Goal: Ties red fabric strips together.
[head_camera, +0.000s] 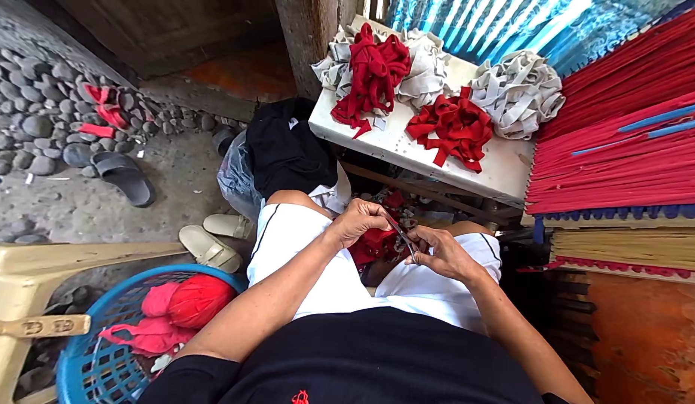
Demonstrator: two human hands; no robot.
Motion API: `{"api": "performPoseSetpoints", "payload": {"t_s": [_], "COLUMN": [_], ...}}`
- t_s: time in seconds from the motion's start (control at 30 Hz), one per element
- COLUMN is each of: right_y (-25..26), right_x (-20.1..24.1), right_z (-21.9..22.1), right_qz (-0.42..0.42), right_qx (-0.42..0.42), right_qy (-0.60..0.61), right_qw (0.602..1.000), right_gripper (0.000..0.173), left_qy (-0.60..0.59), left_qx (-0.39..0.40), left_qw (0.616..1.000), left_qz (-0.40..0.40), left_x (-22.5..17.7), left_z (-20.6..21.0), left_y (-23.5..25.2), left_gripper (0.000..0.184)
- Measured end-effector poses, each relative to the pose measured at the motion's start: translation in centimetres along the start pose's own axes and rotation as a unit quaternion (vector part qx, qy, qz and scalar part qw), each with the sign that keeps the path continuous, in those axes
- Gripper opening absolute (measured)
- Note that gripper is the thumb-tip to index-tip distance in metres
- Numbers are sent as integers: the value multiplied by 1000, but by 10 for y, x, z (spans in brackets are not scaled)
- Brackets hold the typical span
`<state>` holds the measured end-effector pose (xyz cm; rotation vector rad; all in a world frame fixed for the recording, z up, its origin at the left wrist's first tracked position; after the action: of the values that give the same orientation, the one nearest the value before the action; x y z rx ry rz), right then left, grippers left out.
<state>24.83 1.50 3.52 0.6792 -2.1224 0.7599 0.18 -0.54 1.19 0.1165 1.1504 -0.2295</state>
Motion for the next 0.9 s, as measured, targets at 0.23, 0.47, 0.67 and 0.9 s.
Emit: {"api": "performPoseSetpoints", "payload": {"t_s": [0.23,0.47,0.67,0.9], "right_y": [1,3,-2,-3], "right_x": [2,4,1,-27], "right_z": [0,-2,-12,-100], "right_qz": [19,21,24,140], "right_qx": [27,31,48,-225], "right_qy": [32,24,47,-36], "right_qw": [999,999,997,964], "right_gripper": [33,31,24,48], "left_qy": [21,24,8,-17], "left_qx": [1,16,7,-20], "left_qw": [1000,999,1000,1000], "left_qz": [-2,-15,-8,-4], "left_x": [-14,-7,-8,1], "left_z": [5,4,1,0], "left_y": [-8,-5,-4,4], "left_gripper": [15,14,14,12]}}
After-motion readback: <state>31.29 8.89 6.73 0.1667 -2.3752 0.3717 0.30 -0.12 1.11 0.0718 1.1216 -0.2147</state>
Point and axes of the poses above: each hand's wrist, its own y-axis towards the middle knuckle, its own z-axis out of the palm, x = y × z, the point moved 1 cm from there along y, towards the middle knuckle, and after that the axes turned 9 degrees about z, right-handed, at the moved point
